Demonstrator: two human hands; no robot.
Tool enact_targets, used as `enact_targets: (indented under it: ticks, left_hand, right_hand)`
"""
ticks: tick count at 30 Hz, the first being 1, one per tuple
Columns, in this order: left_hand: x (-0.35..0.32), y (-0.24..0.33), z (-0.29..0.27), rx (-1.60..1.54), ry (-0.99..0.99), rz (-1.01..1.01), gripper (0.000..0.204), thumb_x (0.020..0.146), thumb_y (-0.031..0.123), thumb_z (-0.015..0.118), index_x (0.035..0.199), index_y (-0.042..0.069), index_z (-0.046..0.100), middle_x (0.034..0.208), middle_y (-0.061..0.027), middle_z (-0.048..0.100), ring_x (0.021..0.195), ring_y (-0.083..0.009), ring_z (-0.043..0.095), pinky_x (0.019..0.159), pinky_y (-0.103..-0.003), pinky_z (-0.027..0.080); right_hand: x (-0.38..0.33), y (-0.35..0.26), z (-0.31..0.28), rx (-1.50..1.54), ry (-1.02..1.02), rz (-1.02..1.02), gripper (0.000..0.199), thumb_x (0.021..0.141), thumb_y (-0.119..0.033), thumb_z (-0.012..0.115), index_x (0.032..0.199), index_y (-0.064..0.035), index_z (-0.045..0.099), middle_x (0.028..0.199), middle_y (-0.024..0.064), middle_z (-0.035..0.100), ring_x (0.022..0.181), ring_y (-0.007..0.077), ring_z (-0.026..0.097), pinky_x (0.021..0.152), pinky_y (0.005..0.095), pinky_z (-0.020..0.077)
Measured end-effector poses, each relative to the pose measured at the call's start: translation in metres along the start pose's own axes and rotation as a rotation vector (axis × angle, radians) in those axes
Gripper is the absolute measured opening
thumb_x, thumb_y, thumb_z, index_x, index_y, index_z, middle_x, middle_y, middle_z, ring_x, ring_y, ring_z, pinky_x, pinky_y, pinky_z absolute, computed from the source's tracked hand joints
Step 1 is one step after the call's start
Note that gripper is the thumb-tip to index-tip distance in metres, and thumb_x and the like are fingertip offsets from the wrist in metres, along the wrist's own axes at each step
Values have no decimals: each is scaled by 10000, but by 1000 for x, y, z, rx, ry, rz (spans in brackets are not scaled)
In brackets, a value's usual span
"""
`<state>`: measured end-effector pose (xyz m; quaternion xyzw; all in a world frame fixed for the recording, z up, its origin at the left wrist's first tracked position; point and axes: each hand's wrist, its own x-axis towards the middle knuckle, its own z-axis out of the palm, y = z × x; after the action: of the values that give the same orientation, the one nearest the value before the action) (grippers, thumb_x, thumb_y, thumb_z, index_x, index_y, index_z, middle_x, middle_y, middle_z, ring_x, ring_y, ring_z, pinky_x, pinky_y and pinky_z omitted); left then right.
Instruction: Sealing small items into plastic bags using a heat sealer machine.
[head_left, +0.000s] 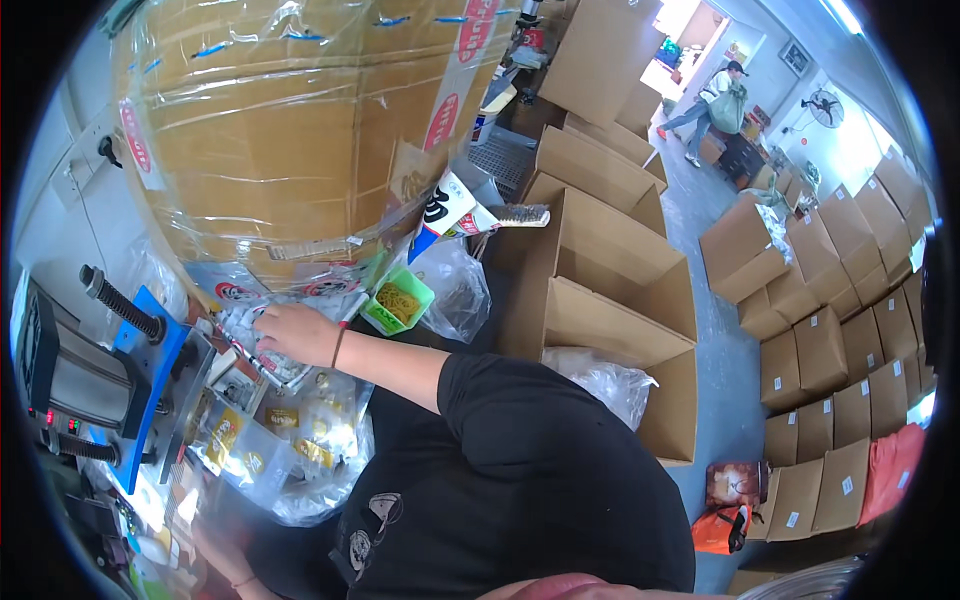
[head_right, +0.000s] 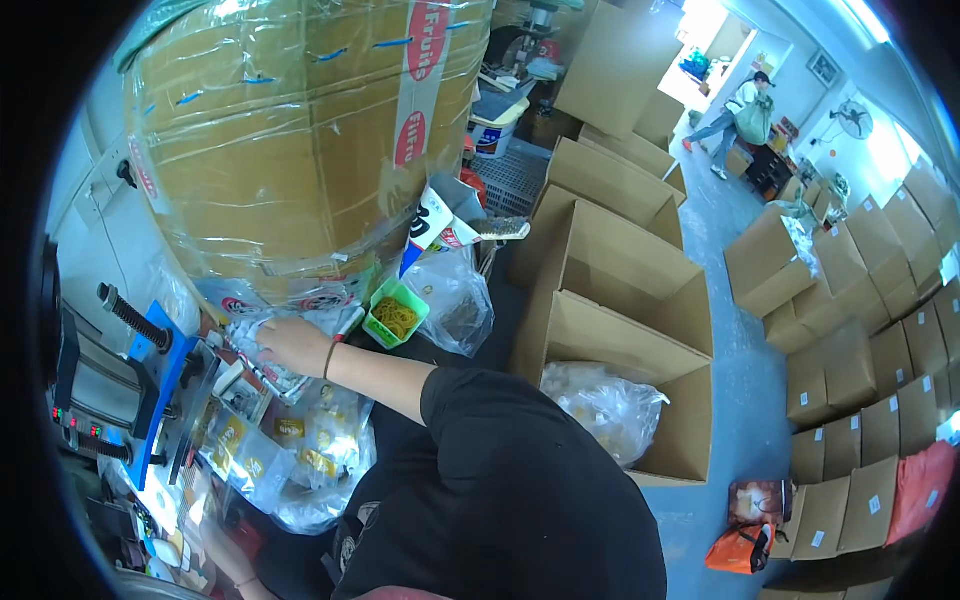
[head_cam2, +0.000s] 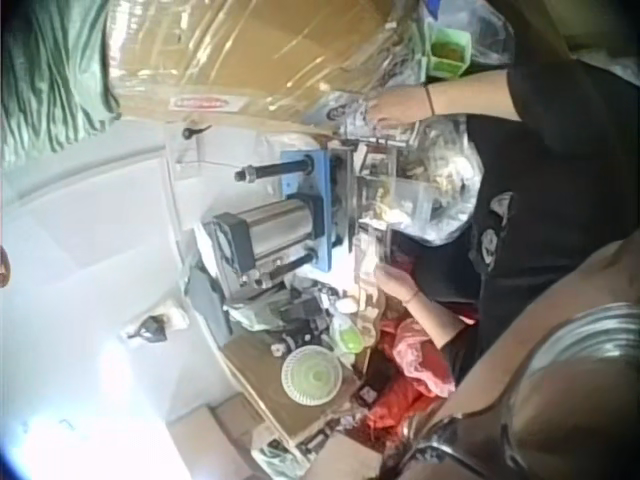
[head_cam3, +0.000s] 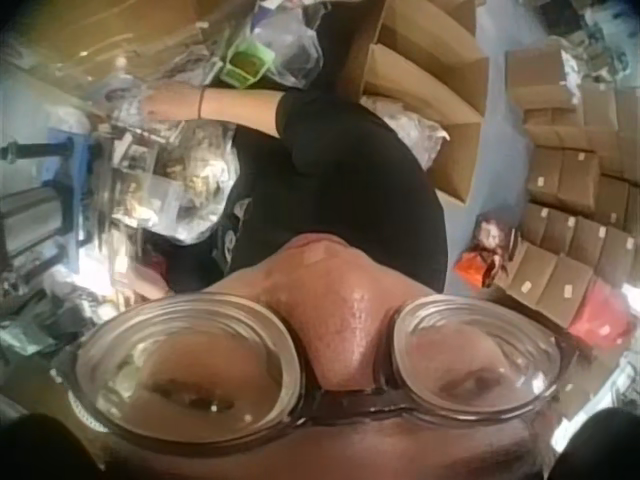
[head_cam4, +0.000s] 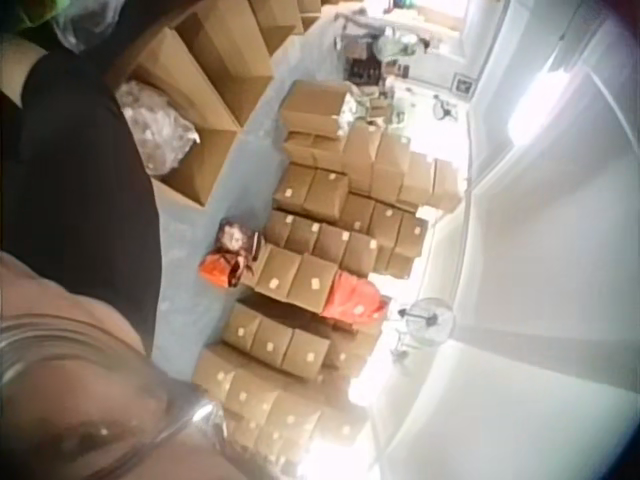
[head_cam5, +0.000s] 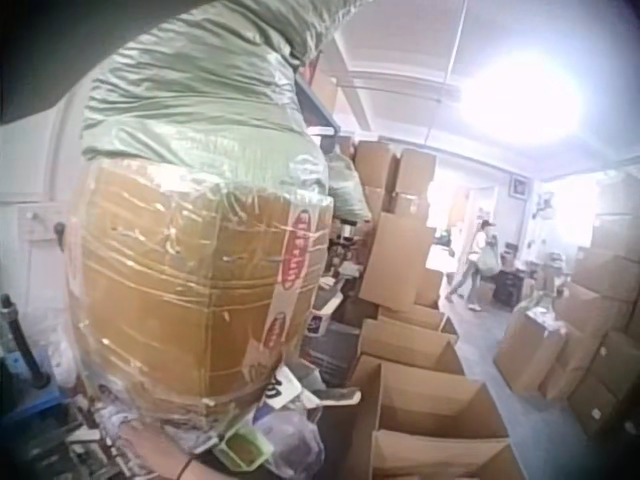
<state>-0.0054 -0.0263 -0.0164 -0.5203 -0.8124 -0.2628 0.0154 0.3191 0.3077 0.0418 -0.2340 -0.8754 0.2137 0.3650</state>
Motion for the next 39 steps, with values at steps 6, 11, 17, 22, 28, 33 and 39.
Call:
enact_targets:
  ticks: [6,11,17,22,28,33,39]
  left_hand:
    - [-12,64,1,-623,-191,-326,224,974,170,570,981,-42,642,794,-89,639,701,-182,585,674,-277,456]
    - [-8,143,19,-854,-334,-271,207,971,177,589,977,-27,626,843,-45,631,740,-128,579,684,-260,471]
    - [-10,177,26,-1297,-438,-404,206,996,205,570,1009,8,626,840,-33,632,726,-82,556,664,-227,447]
    - [-7,191,34,-1241,-452,-343,214,1004,210,553,1019,9,626,845,-27,632,724,-72,552,664,-225,450]
    - [-5,208,16,-1383,-482,-407,230,1000,207,557,1005,-6,643,892,-48,658,776,-105,593,726,-267,480]
    - [-3,204,17,-1372,-687,-482,321,988,236,580,1149,-36,640,1004,-61,691,877,-118,635,796,-277,506]
    - [-2,188,26,-1565,-643,-539,320,902,117,679,1192,-6,624,1063,-79,702,960,-152,672,843,-297,545]
  right_hand:
    - [-2,-87,5,281,-335,-150,160,866,-231,641,882,-77,605,836,123,619,841,344,604,729,485,465]
    - [10,-124,13,422,-184,-266,174,836,-229,679,876,-70,622,826,115,629,825,325,614,723,465,467]
    - [11,-108,16,490,-175,-18,177,811,-198,709,792,-40,632,775,125,625,792,311,625,723,434,474]
    - [12,-101,7,490,-31,-115,163,826,-180,693,792,-29,642,775,137,621,810,316,624,744,429,479]
    - [16,-92,-5,372,-414,-192,157,861,-161,671,832,-12,630,826,152,615,804,327,613,732,422,480]
    - [23,-80,-21,635,-644,-171,232,927,-189,590,1074,-12,617,974,174,659,921,330,637,822,421,496]
    - [27,-19,-20,-504,-375,-28,442,906,-282,612,1261,-34,520,1073,285,600,1070,451,564,914,500,460]
